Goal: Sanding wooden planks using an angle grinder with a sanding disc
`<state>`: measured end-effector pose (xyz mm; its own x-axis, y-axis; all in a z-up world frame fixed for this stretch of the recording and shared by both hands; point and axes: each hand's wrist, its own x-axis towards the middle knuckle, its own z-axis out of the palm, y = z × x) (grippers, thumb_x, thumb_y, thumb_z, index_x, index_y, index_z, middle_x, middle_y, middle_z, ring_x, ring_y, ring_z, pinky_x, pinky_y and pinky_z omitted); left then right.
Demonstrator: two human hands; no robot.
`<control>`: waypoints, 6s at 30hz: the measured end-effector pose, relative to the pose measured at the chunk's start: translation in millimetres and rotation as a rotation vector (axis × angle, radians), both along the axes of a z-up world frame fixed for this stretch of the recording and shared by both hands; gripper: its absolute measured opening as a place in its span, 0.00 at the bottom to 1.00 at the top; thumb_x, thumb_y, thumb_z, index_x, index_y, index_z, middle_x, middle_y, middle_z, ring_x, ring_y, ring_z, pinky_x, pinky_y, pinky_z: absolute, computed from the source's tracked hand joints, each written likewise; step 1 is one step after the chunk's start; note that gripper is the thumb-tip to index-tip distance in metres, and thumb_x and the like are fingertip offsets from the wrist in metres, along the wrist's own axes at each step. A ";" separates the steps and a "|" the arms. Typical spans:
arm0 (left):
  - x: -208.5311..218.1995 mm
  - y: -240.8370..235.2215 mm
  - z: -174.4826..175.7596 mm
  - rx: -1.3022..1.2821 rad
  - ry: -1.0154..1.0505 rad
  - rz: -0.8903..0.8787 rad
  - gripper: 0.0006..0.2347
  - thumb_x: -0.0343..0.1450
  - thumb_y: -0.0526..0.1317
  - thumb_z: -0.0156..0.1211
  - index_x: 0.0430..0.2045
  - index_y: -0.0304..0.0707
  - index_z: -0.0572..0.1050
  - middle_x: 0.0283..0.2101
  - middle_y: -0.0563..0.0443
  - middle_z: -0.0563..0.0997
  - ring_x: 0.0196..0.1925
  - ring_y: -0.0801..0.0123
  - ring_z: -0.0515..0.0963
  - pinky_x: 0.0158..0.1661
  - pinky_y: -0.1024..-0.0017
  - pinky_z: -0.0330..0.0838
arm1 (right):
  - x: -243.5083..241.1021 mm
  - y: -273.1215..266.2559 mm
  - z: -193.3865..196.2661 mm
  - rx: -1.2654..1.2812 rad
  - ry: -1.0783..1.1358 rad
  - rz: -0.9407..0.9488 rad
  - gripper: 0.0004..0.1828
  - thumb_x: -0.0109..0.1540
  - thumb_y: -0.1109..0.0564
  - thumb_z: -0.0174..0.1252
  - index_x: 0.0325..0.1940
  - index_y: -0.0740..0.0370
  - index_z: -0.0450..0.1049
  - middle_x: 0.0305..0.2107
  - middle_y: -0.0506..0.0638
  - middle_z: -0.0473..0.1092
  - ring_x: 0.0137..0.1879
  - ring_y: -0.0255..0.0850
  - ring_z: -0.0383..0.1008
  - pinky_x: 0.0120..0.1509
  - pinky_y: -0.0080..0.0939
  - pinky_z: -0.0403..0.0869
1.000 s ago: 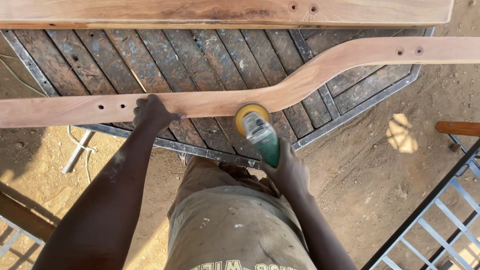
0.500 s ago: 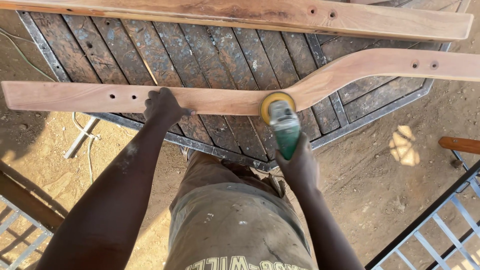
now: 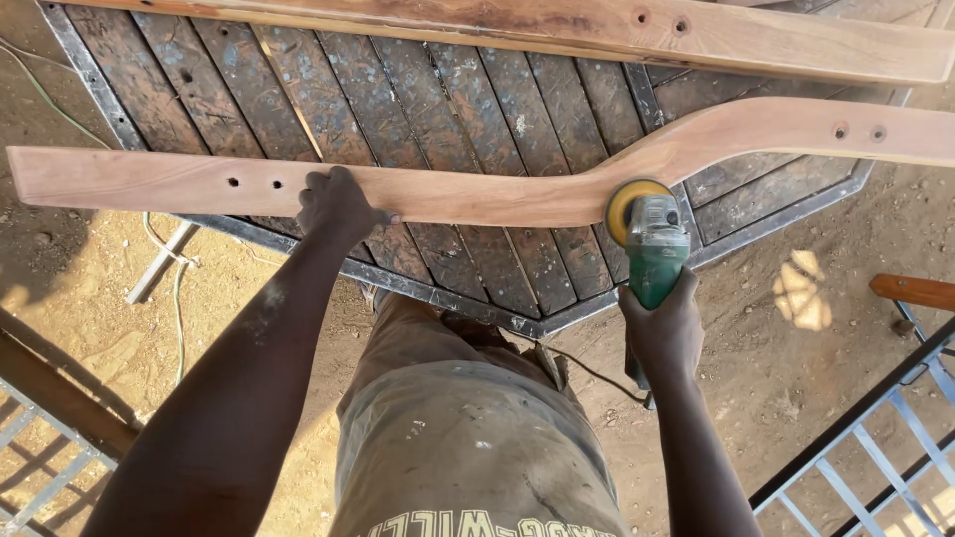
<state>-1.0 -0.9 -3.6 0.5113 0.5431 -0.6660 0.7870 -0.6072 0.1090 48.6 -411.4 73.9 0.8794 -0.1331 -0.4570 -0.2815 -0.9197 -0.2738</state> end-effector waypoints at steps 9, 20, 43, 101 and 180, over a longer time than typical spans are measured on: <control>0.6 -3.1 14.5 -0.018 -0.021 -0.015 0.40 0.63 0.58 0.76 0.59 0.29 0.62 0.60 0.25 0.62 0.63 0.33 0.70 0.62 0.49 0.66 | -44.2 84.2 -12.7 0.172 0.119 0.308 0.44 0.56 0.44 0.66 0.70 0.59 0.55 0.48 0.68 0.70 0.52 0.73 0.76 0.55 0.74 0.75; -16.6 9.1 41.7 0.024 -0.025 0.018 0.38 0.63 0.57 0.76 0.59 0.32 0.62 0.62 0.27 0.63 0.64 0.34 0.69 0.64 0.51 0.63 | -35.5 23.4 -7.8 0.011 0.087 0.056 0.46 0.56 0.38 0.64 0.72 0.54 0.53 0.47 0.70 0.71 0.53 0.74 0.74 0.58 0.76 0.71; -12.6 20.6 18.3 0.030 -0.031 -0.001 0.39 0.60 0.60 0.78 0.55 0.34 0.63 0.57 0.30 0.64 0.61 0.34 0.69 0.59 0.48 0.69 | -4.4 43.8 -9.2 0.036 0.068 0.082 0.45 0.59 0.39 0.63 0.72 0.58 0.53 0.49 0.73 0.69 0.54 0.77 0.73 0.59 0.77 0.70; -181.9 363.4 -33.2 0.032 -0.422 0.272 0.28 0.71 0.49 0.72 0.66 0.51 0.69 0.62 0.41 0.75 0.65 0.44 0.72 0.63 0.46 0.62 | -151.2 248.9 -4.4 0.105 -0.035 -0.134 0.44 0.57 0.45 0.64 0.71 0.55 0.50 0.49 0.74 0.68 0.54 0.78 0.71 0.58 0.80 0.69; -289.5 527.5 -87.8 -0.985 -0.538 1.193 0.44 0.67 0.78 0.16 0.68 0.46 0.55 0.55 0.40 0.83 0.63 0.47 0.79 0.68 0.49 0.46 | -278.2 624.8 20.4 0.203 0.044 0.001 0.46 0.51 0.49 0.63 0.70 0.56 0.54 0.50 0.71 0.70 0.54 0.75 0.74 0.56 0.77 0.72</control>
